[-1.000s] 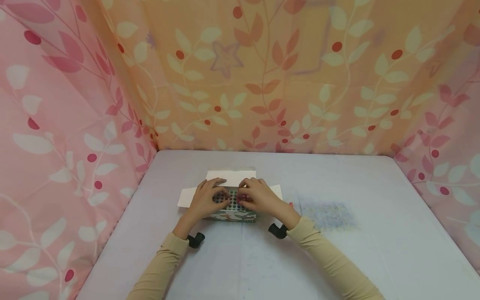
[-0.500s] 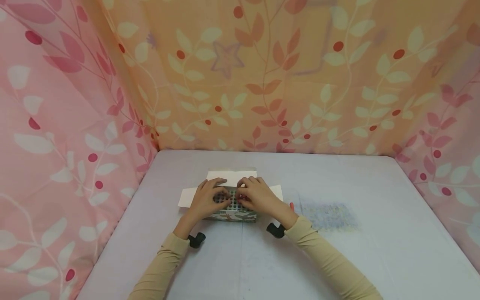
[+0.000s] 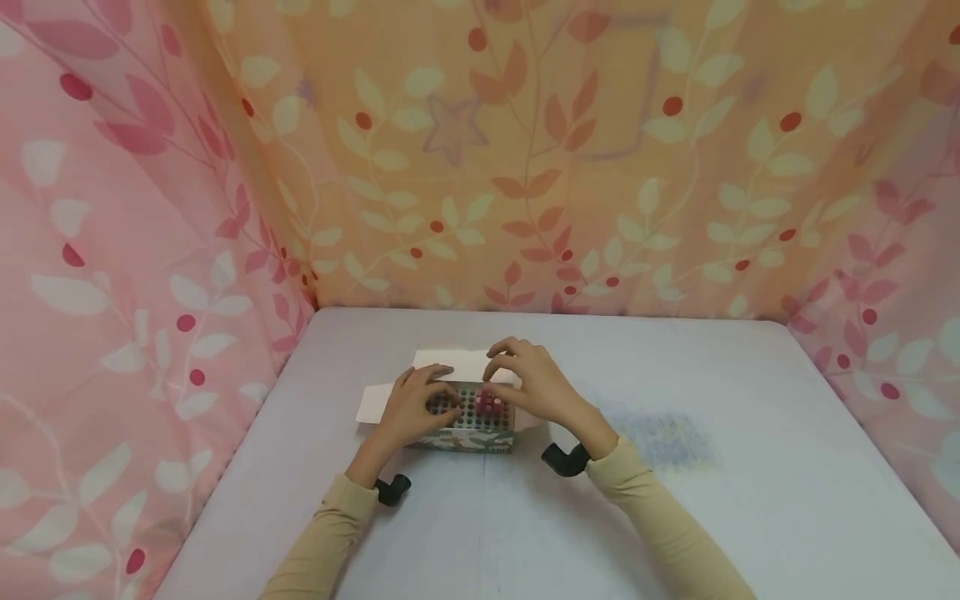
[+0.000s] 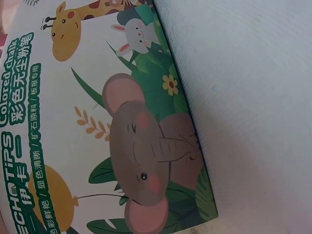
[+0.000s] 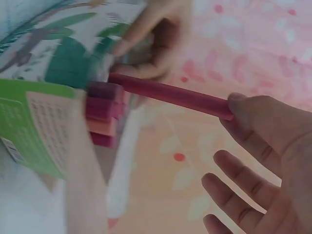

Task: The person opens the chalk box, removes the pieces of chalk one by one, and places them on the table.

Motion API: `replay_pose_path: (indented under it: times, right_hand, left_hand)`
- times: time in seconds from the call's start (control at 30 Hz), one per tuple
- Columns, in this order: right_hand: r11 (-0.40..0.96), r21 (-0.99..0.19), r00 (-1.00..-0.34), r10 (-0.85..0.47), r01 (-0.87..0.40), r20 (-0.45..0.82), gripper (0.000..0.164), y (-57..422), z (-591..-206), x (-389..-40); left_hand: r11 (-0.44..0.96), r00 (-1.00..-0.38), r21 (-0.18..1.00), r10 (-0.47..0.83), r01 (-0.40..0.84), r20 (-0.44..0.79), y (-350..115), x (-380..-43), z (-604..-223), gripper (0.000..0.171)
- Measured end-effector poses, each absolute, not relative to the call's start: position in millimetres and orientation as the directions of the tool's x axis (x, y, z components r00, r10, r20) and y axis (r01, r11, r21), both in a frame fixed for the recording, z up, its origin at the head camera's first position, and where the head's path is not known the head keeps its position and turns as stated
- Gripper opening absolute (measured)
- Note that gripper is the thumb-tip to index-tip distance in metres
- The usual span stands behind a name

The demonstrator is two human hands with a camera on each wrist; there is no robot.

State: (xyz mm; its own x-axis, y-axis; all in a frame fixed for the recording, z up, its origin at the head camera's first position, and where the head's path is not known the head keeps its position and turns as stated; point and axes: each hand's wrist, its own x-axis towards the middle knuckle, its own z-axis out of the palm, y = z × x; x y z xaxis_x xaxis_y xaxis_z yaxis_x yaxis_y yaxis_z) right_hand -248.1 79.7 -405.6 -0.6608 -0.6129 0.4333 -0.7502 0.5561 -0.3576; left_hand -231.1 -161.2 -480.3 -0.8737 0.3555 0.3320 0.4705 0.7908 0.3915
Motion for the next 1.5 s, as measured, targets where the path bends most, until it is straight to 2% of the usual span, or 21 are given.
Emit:
replay_pose_path:
  times: [0.3,0.73,0.87,1.1,1.37,1.5]
  right_hand:
    - [0.497,-0.510,-0.712,-0.467,-0.702,0.525,0.010,120,-388,-241]
    - [0.603,-0.557,-0.807,-0.293,-0.572,0.512,0.009,191,-380,-230]
    - [0.640,-0.562,-0.840,-0.282,-0.524,0.463,0.006,211,-380,-230]
    - [0.702,-0.563,-0.900,-0.344,-0.436,0.269,0.004,234,-398,-230]
    - [0.760,-0.554,-0.935,-0.335,-0.340,0.114,0.007,234,-430,-238]
    - [0.774,-0.539,-0.929,-0.366,-0.332,0.047,0.009,231,-439,-245]
  left_hand:
    - [0.798,-0.883,0.397,0.345,0.454,0.317,-161,-228,-483,0.011]
    - [0.810,-0.889,0.384,0.341,0.442,0.305,-160,-224,-487,0.013]
    - [0.809,-0.886,0.384,0.337,0.445,0.317,-161,-224,-487,0.012]
    - [0.796,-0.877,0.390,0.345,0.463,0.336,-161,-224,-489,0.013]
    - [0.775,-0.853,0.389,0.357,0.498,0.381,-162,-227,-484,0.012]
    - [0.784,-0.860,0.382,0.359,0.489,0.363,-161,-230,-482,0.013]
